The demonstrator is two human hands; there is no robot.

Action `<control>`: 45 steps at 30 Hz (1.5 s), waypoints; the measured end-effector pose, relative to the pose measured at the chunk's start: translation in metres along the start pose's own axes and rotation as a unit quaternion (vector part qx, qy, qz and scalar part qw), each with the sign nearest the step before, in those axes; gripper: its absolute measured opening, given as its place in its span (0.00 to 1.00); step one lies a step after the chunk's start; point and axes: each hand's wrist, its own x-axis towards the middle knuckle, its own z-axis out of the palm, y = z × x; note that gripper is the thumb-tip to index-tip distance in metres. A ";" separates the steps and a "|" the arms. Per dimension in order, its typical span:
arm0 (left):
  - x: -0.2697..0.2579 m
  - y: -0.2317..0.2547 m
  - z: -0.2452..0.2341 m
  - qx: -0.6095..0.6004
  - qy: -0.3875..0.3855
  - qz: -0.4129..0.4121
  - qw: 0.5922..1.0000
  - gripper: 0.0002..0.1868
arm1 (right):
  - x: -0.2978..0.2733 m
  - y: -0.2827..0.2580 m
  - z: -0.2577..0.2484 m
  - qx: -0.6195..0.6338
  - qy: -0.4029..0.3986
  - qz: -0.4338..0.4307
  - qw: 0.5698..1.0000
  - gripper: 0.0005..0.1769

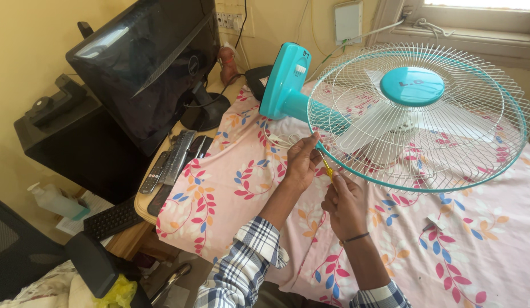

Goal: The person uses a yellow screwdriver to loosen and remove a screw from the front grill of a teal and white table fan. They then detach the front grill from the fan body.

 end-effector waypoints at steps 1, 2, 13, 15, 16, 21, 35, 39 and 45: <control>0.000 0.000 0.000 0.000 -0.002 -0.002 1.000 0.08 | 0.001 -0.002 -0.001 -0.016 -0.001 -0.006 1.000 0.15; 0.000 0.001 0.000 0.000 -0.003 -0.004 1.000 0.08 | 0.002 -0.004 -0.002 -0.033 -0.003 -0.012 0.999 0.15; 0.001 0.003 -0.001 0.009 0.003 -0.021 1.000 0.09 | -0.011 -0.019 0.018 -0.648 0.073 -0.371 0.661 0.13; 0.000 0.004 -0.001 0.011 0.000 -0.019 1.000 0.09 | -0.021 -0.018 0.029 -0.736 0.087 -0.366 0.563 0.16; 0.000 0.004 0.000 0.015 -0.002 -0.017 1.000 0.09 | -0.026 -0.019 0.034 -0.763 0.100 -0.393 0.503 0.19; 0.000 0.005 0.001 0.016 -0.008 -0.019 1.000 0.09 | -0.035 -0.021 0.040 -0.829 0.118 -0.439 0.328 0.27; -0.002 0.010 0.003 0.023 -0.020 -0.026 0.999 0.08 | -0.027 -0.022 0.035 -0.631 0.057 -0.460 0.622 0.15; -0.002 0.012 0.004 0.033 -0.012 -0.033 0.999 0.09 | -0.024 -0.019 0.038 -0.586 0.104 -0.334 0.731 0.10; -0.004 0.012 0.000 0.032 -0.022 -0.036 0.999 0.09 | -0.020 -0.022 0.033 -0.587 0.083 -0.385 0.707 0.08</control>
